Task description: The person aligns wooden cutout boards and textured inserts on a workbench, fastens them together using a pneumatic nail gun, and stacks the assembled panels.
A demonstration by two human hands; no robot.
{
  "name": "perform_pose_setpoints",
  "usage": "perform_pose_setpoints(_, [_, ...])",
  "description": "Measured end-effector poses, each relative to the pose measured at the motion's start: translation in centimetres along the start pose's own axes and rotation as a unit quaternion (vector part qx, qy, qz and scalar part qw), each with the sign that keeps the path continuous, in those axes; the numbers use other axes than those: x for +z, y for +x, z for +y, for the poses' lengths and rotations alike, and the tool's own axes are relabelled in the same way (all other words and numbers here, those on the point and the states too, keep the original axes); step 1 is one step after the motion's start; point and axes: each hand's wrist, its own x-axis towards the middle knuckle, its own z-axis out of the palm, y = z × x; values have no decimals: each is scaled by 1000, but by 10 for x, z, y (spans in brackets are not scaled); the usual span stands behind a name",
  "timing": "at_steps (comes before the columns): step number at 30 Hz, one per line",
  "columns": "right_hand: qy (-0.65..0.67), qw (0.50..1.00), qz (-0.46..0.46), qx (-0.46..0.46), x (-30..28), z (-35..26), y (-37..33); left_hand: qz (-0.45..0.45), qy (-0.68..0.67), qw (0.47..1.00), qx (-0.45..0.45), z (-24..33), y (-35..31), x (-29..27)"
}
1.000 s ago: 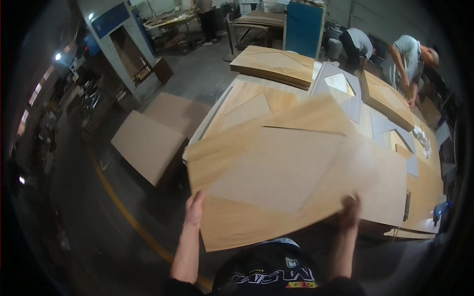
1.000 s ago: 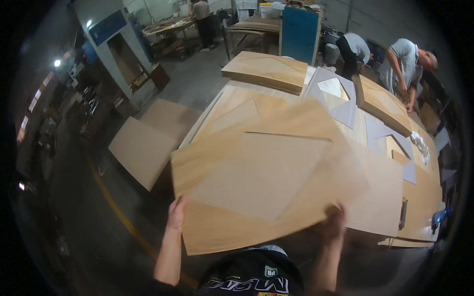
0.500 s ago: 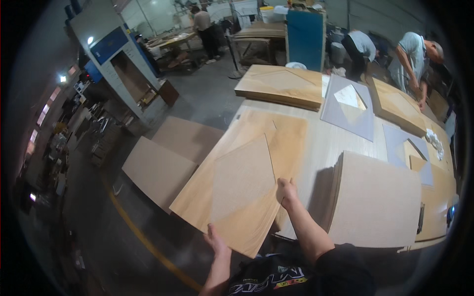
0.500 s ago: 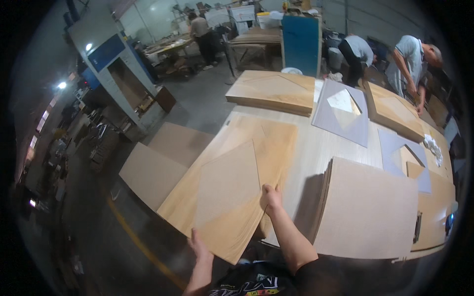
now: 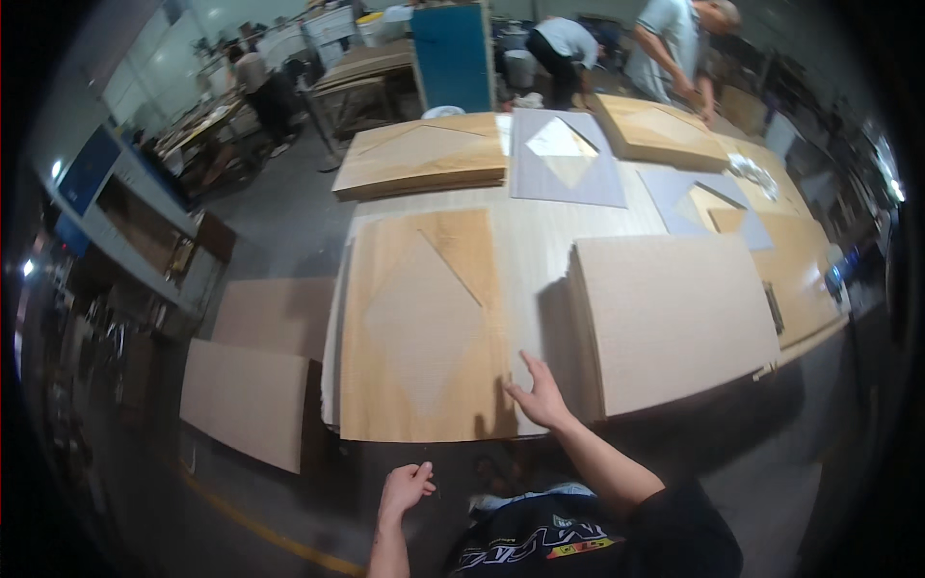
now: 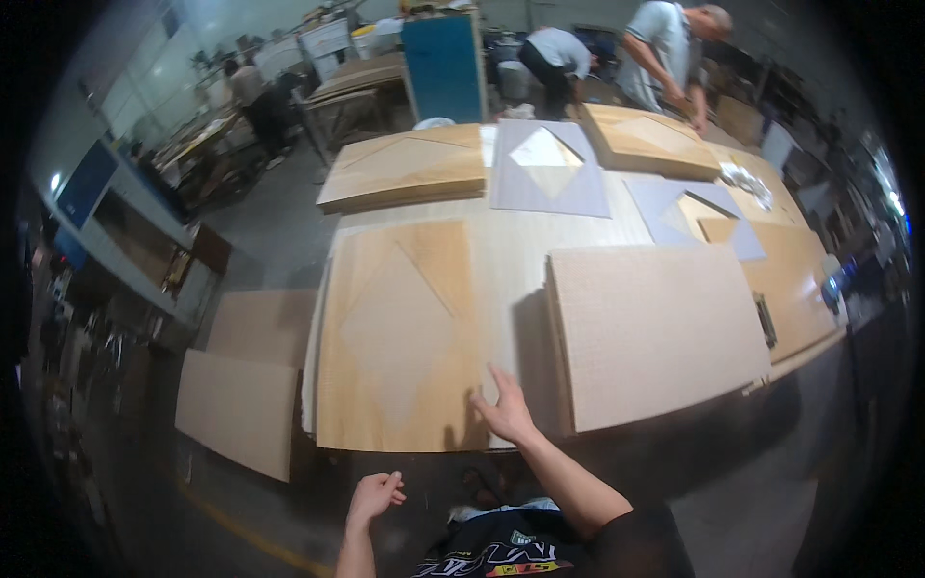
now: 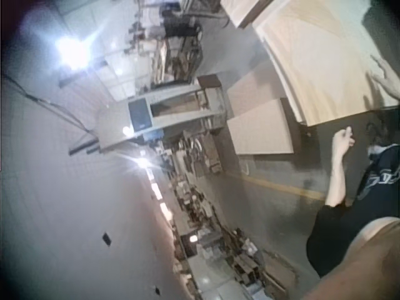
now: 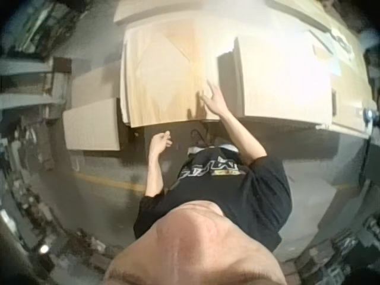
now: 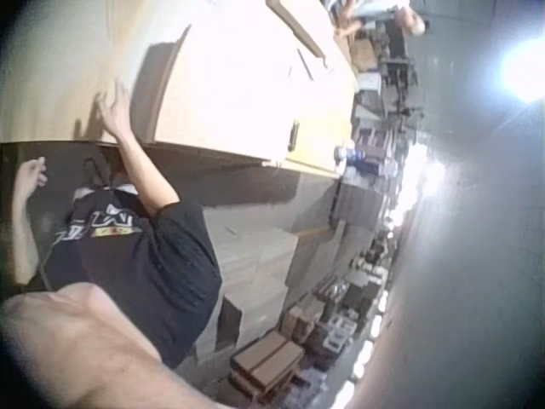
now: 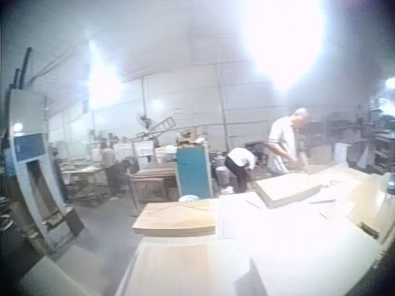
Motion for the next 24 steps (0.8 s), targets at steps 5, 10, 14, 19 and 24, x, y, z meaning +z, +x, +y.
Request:
perform_pose_setpoints(5, [94, 994, -59, -7, -61, 9, -101, -53, 11, 992, 111, 46, -24, 60])
perform_pose_setpoints(10, [122, 985, -122, -30, -133, 30, -159, -19, -135, 943, 303, 123, -41, 177])
perform_pose_setpoints(14, [54, 992, -47, -104, -228, 65, -182, -38, -185, 893, 407, 202, -59, 277])
perform_pose_setpoints(19, [91, 982, 155, -65, -359, 112, -215, -75, 5, 822, 565, 324, -69, 392])
perform_pose_setpoints(24, [119, 943, 305, 56, -452, 164, -248, -108, 159, 726, 661, 467, -66, 513])
